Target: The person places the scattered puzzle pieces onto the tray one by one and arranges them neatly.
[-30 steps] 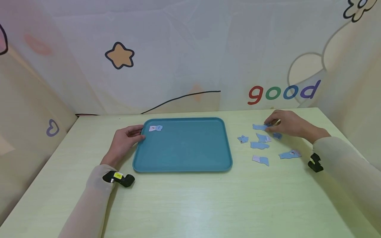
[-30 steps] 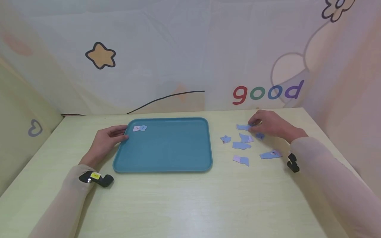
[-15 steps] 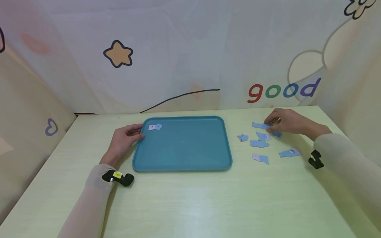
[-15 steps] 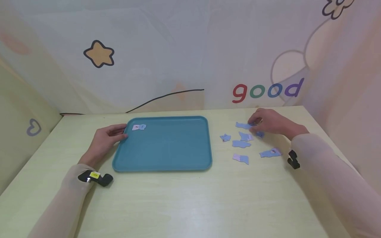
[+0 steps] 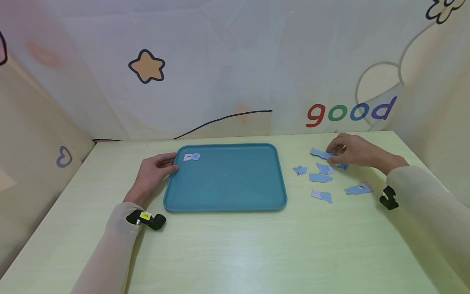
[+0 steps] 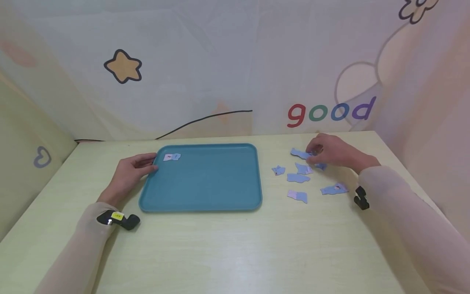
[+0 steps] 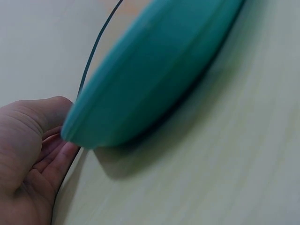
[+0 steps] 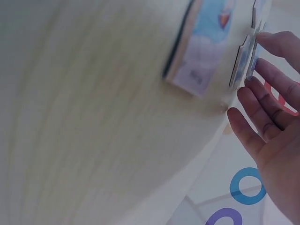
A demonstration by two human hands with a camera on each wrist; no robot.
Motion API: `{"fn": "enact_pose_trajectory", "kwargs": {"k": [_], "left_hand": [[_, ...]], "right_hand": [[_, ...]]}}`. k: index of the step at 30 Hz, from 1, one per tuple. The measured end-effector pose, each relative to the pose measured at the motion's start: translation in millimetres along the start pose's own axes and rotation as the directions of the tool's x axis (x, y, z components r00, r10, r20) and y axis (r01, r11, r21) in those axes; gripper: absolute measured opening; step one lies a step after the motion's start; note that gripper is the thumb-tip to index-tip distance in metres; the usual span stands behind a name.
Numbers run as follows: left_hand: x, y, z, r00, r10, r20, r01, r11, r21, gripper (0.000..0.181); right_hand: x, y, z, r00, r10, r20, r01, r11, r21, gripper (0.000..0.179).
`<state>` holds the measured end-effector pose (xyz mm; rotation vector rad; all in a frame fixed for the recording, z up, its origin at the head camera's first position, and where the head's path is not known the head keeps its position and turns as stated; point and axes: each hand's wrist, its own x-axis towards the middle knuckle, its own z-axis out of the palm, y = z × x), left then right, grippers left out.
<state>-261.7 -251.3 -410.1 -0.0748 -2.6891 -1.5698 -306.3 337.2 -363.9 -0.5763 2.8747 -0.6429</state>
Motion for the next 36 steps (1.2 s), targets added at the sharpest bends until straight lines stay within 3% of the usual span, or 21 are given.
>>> {"fn": "enact_pose_trajectory", "kwargs": {"k": [13,22,36], "left_hand": [[0.2,1.1,-0.2,1.0,-0.007,-0.001,0.007,1.0,-0.004,0.051],[0.5,1.7,0.0,1.0,-0.016,0.003,0.016,1.0,-0.005,0.051],[0.2,1.0,-0.2,1.0,-0.016,0.002,0.016,1.0,-0.008,0.051]], "right_hand": [[10.7,-24.9,-0.1,0.992,-0.101,-0.076,0.1,0.995,-0.016,0.03],[19.2,-47.7,1.2,0.969,-0.192,-0.155,0.188,0.981,-0.042,0.029],[41.9,-93.3,12.0,0.95,-0.275,-0.149,0.28,0.96,0.013,0.026]]}}
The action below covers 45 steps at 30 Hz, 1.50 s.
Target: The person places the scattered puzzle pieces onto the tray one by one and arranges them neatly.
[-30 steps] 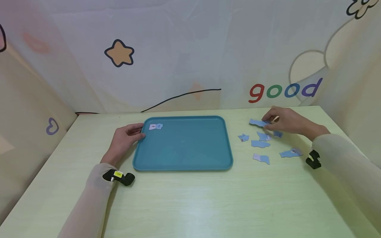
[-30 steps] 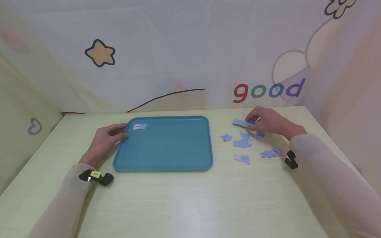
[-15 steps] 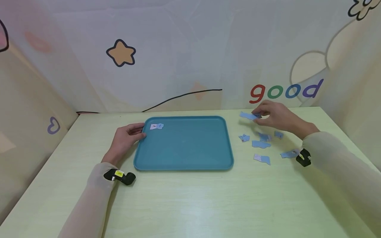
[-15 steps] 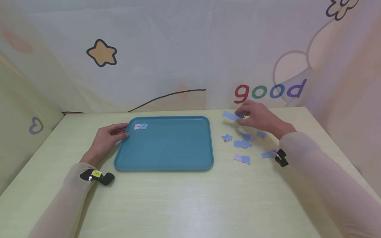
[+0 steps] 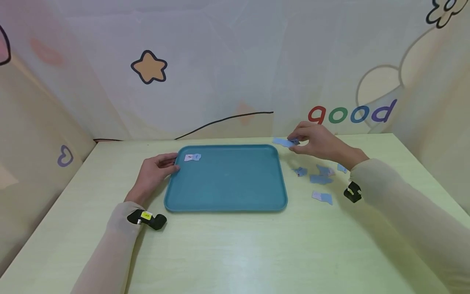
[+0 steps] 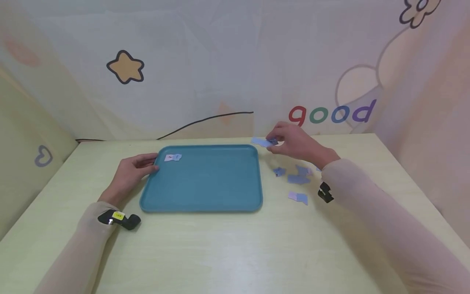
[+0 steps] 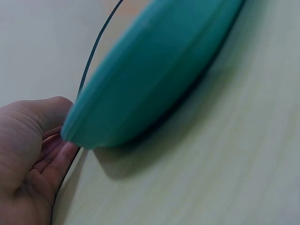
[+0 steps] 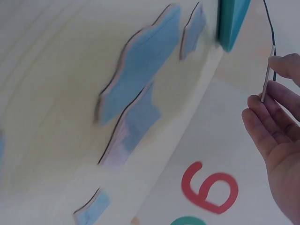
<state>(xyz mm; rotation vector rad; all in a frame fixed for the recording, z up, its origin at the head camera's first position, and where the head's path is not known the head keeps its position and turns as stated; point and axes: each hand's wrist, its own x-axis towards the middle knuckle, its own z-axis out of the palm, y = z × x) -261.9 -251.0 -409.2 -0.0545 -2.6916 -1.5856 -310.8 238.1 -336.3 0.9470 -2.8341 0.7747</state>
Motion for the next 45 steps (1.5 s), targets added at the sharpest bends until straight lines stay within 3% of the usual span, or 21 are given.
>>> {"fn": "enact_pose_trajectory", "kwargs": {"k": [8,20,37,45], "left_hand": [[-0.2,-1.4,1.3,1.0,-0.008,-0.006,0.008,1.0,0.014,0.052],[-1.6,-0.5,1.7,1.0,0.003,-0.009,-0.003,1.0,0.031,0.051],[-0.1,-4.1,0.5,1.0,0.019,-0.012,-0.019,0.999,0.039,0.051],[-0.6,-3.1,0.9,1.0,0.023,-0.01,-0.022,0.999,0.038,0.051]], "right_hand": [[21.3,-19.4,17.0,1.0,-0.012,0.025,0.011,1.0,0.023,0.027],[44.9,-40.9,33.7,0.993,-0.11,0.035,0.111,0.994,-0.012,0.026],[73.6,-68.3,48.7,0.987,-0.132,0.095,0.136,0.99,-0.037,0.027],[82.8,-80.8,57.5,0.987,-0.105,0.123,0.11,0.993,-0.035,0.028]]}}
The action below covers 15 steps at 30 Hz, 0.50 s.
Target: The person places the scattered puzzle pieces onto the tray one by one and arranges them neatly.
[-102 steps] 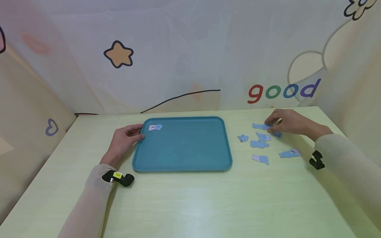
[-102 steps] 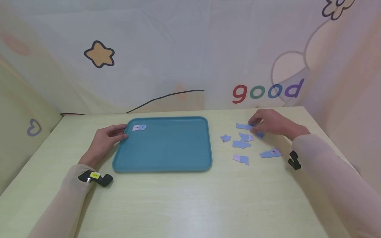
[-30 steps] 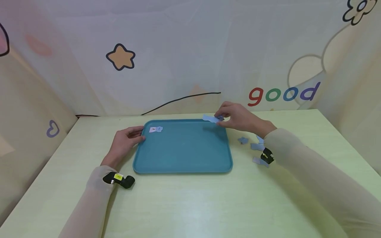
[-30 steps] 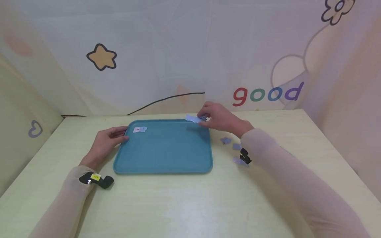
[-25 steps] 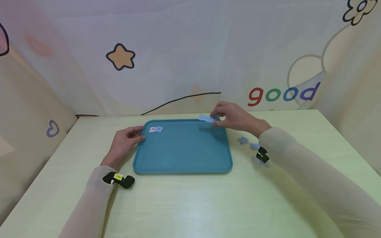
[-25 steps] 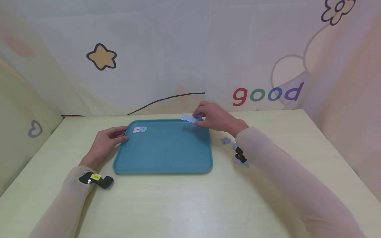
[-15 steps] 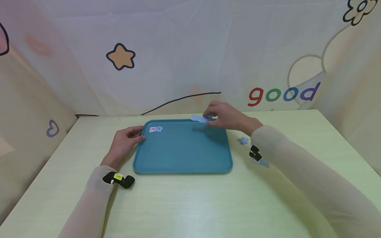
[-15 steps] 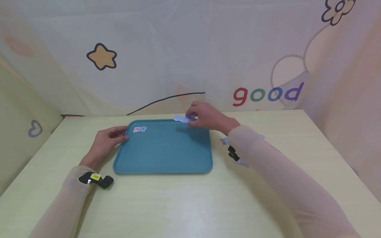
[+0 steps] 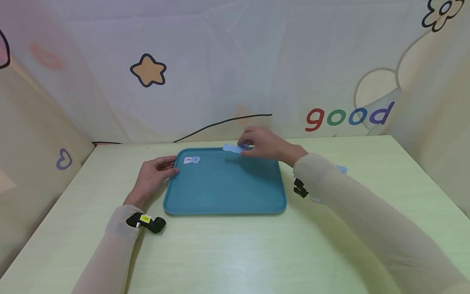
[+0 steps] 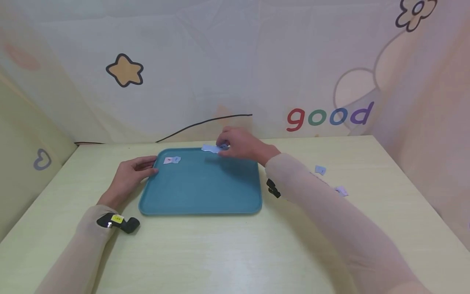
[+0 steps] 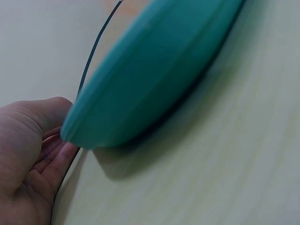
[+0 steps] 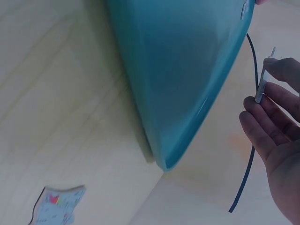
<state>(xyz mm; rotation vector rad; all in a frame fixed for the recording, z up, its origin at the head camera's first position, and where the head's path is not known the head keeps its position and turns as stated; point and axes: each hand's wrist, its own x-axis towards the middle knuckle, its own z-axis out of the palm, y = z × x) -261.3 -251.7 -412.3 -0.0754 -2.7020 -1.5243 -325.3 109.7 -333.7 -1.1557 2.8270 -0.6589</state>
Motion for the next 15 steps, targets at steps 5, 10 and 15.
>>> {"fn": "enact_pose_trajectory", "kwargs": {"k": [5,10,15], "left_hand": [[-0.5,0.8,0.2,1.0,-0.001,0.0,0.001,1.0,-0.004,0.051],[-0.5,0.9,0.1,1.0,-0.007,0.0,0.007,1.0,-0.009,0.051],[-0.4,1.2,0.6,1.0,-0.004,0.001,0.004,1.0,-0.009,0.051]], "right_hand": [[7.4,-6.6,4.1,1.0,-0.013,-0.001,0.013,1.0,-0.015,0.028],[17.0,-10.3,10.8,1.0,-0.005,0.007,0.005,1.0,-0.024,0.027],[24.2,-13.2,17.6,1.0,0.012,0.027,-0.011,1.0,-0.02,0.028]]}}
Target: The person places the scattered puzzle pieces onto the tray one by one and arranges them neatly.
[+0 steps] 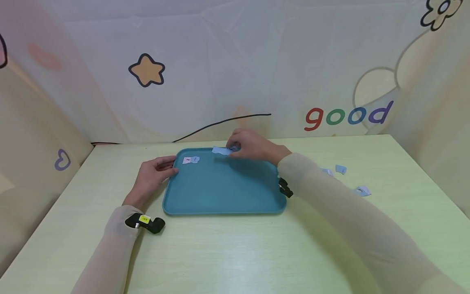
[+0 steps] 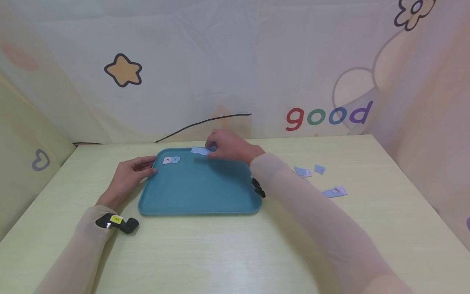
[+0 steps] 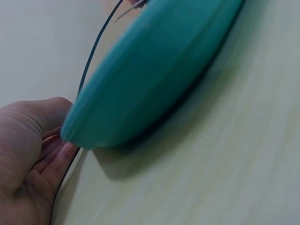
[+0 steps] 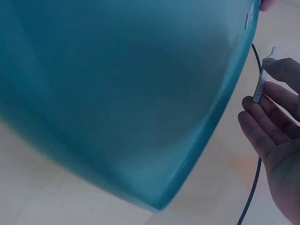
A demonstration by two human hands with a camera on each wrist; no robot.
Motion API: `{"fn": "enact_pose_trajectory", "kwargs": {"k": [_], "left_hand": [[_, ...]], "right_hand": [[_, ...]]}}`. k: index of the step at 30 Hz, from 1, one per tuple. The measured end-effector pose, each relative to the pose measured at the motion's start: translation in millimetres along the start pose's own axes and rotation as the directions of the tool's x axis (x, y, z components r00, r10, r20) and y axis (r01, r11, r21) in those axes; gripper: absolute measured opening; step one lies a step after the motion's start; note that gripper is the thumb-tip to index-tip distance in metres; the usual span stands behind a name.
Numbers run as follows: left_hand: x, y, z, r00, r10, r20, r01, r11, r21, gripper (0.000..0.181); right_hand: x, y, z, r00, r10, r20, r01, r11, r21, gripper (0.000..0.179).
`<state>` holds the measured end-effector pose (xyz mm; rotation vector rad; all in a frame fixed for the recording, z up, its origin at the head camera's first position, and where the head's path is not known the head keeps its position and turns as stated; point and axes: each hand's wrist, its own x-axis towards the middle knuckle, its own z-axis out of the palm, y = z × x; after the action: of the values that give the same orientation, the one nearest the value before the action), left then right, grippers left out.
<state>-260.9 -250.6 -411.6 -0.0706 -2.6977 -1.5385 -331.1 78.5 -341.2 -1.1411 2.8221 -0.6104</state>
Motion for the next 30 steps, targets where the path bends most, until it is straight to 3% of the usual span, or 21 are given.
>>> {"fn": "enact_pose_trajectory", "kwargs": {"k": [13,30], "left_hand": [[0.5,1.0,-0.3,1.0,-0.01,-0.002,0.01,1.0,0.005,0.051],[0.7,-0.1,0.6,1.0,0.001,-0.003,-0.001,1.0,-0.002,0.051]], "right_hand": [[18.8,-4.4,13.6,0.998,0.006,0.066,-0.003,0.999,-0.036,0.027],[27.8,-9.6,22.3,0.994,-0.003,0.106,0.007,0.999,-0.036,0.027]]}}
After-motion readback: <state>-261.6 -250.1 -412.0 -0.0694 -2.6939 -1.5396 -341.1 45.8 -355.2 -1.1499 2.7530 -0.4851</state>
